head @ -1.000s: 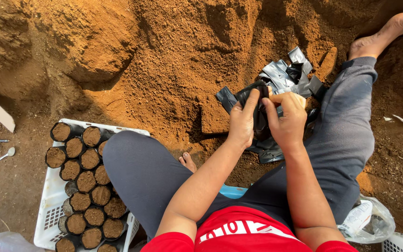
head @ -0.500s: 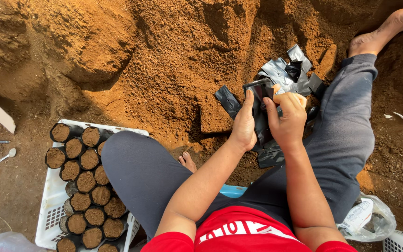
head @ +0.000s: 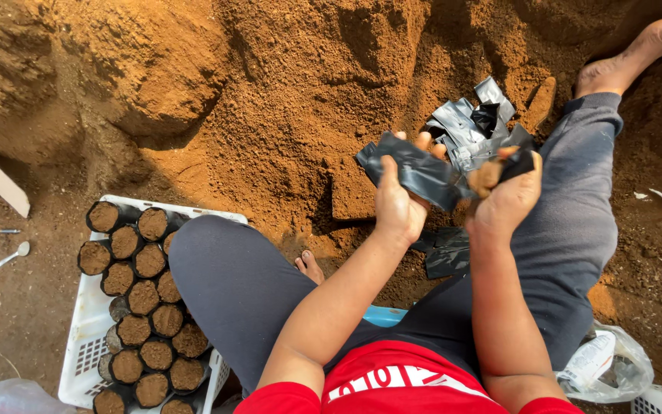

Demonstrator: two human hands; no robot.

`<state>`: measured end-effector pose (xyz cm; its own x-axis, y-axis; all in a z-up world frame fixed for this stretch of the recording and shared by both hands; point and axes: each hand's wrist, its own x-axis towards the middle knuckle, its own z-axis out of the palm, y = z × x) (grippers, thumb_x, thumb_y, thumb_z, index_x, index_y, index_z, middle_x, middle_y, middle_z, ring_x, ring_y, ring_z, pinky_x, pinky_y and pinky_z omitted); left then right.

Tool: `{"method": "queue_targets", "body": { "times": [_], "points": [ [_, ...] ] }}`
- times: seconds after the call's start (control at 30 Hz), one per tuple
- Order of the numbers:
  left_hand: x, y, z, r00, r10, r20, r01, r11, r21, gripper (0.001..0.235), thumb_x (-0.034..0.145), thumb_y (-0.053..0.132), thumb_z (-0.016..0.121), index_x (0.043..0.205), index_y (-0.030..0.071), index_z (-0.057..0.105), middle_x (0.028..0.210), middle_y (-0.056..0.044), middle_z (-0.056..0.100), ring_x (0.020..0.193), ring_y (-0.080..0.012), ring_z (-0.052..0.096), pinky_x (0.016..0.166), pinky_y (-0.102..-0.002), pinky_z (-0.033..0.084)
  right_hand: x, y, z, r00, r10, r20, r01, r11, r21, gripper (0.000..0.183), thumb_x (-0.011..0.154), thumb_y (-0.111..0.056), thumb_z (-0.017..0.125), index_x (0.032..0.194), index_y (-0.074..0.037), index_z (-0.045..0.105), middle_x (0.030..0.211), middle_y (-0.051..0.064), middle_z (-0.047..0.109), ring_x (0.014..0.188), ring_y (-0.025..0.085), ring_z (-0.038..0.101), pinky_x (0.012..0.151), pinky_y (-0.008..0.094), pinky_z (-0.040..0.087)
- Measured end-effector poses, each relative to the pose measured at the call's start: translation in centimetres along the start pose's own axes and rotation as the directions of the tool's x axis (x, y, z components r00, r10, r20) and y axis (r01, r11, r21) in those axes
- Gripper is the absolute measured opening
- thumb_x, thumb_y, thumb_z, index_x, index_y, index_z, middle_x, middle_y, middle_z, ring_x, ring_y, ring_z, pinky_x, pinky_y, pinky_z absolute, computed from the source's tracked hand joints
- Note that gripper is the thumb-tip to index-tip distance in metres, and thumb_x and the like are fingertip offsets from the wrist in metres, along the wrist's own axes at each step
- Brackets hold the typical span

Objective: The person fills small black plastic planting pouches with soil from a large pile, using both hands to scoop and pack the soil. The filled pouches are placed into a white plastic crate. The person also separates a stack of empty plastic pouches.

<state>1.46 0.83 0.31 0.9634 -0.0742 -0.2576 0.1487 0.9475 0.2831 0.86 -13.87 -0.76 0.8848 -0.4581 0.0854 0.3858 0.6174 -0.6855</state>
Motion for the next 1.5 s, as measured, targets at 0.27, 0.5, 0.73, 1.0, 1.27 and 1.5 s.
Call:
{"method": "queue_targets", "body": {
  "times": [0.27, 0.5, 0.73, 1.0, 1.27, 1.5],
  "points": [
    [2.2, 3.7, -1.2, 0.984, 0.169, -0.065, -0.149, 0.96, 0.237, 0.039, 0.109, 0.034, 0.043, 0.136, 0.01, 0.058, 0.134, -0.01, 0.067, 0.122, -0.0278, 0.066, 0.109, -0.044, 0.051, 2.2, -3.9, 1.0, 0.83, -0.394, 0.395, 0.535, 0.365, -0.762, 0.031, 0.111, -0.009, 0.061, 0.139, 0.002, 0.053, 0.119, 0.015, 0.062, 0.108, 0.021, 0.062, 0.099, 0.033, 0.052],
    [0.9, -0.7, -2.3, 0.995, 0.078, -0.06, -0.057, 0.953, 0.297, 0.016, 0.096, 0.018, 0.078, 0.109, 0.009, 0.074, 0.107, -0.003, 0.073, 0.094, -0.0143, 0.069, 0.086, -0.034, 0.055, -2.5, -0.8, 5.8, 0.871, 0.071, 0.486, 0.411, 0.439, -0.799, 0.029, 0.09, -0.008, 0.08, 0.113, 0.001, 0.065, 0.104, 0.008, 0.068, 0.098, 0.019, 0.066, 0.092, 0.032, 0.052],
    [0.8, 0.6, -2.2, 0.979, -0.177, -0.104, 0.197, 0.949, 0.246, 0.051, 0.103, 0.056, 0.056, 0.115, 0.008, 0.071, 0.102, -0.004, 0.073, 0.089, -0.0164, 0.069, 0.08, -0.035, 0.055, -2.3, -0.2, 6.4, 0.78, -0.094, 0.619, 0.623, 0.21, -0.754, 0.011, 0.097, -0.001, 0.078, 0.096, 0.002, 0.067, 0.088, 0.014, 0.065, 0.081, 0.029, 0.062, 0.076, 0.037, 0.048],
    [0.4, -0.2, -0.7, 0.995, -0.059, 0.076, 0.063, 0.996, -0.055, 0.048, 0.115, 0.044, 0.031, 0.139, 0.011, 0.056, 0.135, -0.01, 0.064, 0.122, -0.023, 0.064, 0.108, -0.039, 0.051, -3.6, 1.5, 5.2, 0.791, -0.394, 0.469, 0.608, 0.407, -0.682, 0.014, 0.117, -0.009, 0.061, 0.106, 0.0, 0.06, 0.096, 0.013, 0.07, 0.081, 0.023, 0.063, 0.075, 0.034, 0.051],
    [1.4, 1.7, -0.8, 0.995, 0.02, -0.1, -0.017, 0.999, 0.034, 0.047, 0.11, 0.043, 0.03, 0.135, 0.011, 0.054, 0.128, -0.008, 0.067, 0.115, -0.0261, 0.067, 0.098, -0.045, 0.055, 0.4, -1.3, 4.3, 0.955, -0.185, 0.232, 0.159, 0.979, 0.126, 0.018, 0.12, -0.013, 0.062, 0.107, -0.001, 0.057, 0.071, 0.0, 0.059, 0.057, 0.01, 0.055, 0.057, 0.027, 0.049],
    [0.8, 0.5, -1.1, 0.991, 0.13, -0.013, -0.12, 0.947, 0.298, 0.025, 0.104, 0.026, 0.069, 0.116, 0.005, 0.073, 0.107, -0.009, 0.075, 0.094, -0.0197, 0.07, 0.084, -0.035, 0.058, -1.6, -1.1, 6.1, 0.813, -0.103, 0.572, 0.576, 0.277, -0.769, 0.038, 0.091, -0.012, 0.082, 0.122, -0.004, 0.061, 0.109, 0.01, 0.068, 0.103, 0.026, 0.065, 0.096, 0.038, 0.051]
  ]
}}
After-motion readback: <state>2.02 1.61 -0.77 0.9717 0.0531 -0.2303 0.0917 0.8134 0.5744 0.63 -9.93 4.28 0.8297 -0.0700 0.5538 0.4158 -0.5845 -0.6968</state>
